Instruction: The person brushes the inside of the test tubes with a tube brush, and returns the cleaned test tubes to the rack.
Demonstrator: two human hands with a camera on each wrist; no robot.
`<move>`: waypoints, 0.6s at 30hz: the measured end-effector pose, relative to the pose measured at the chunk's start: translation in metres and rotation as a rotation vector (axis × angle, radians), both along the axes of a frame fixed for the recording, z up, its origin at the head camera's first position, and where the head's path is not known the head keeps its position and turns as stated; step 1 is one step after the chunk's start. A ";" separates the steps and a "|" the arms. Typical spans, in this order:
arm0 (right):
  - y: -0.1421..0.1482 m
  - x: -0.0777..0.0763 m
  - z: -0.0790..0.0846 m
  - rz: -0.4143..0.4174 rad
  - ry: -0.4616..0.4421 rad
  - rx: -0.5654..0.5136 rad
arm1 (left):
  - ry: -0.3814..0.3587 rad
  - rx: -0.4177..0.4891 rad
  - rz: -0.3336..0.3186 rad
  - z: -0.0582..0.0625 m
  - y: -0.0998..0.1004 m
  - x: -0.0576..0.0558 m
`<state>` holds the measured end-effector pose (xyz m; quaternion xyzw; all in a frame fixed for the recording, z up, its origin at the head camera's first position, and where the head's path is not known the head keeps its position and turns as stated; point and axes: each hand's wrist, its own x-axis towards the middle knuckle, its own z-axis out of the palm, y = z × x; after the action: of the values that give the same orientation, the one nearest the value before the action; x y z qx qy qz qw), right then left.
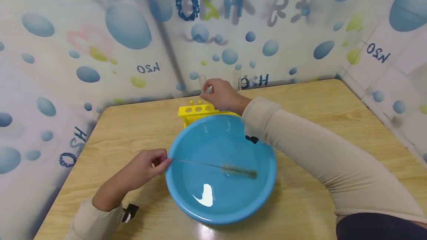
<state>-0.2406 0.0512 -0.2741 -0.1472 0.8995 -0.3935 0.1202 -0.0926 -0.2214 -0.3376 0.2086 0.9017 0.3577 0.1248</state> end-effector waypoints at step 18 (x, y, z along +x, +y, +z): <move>0.037 0.025 0.032 -0.031 0.175 -0.172 | 0.020 -0.008 0.013 -0.003 0.002 -0.001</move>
<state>-0.2153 0.0884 -0.2425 -0.1769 0.8716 -0.4567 0.0218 -0.0932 -0.2197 -0.3405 0.2058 0.9057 0.3526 0.1143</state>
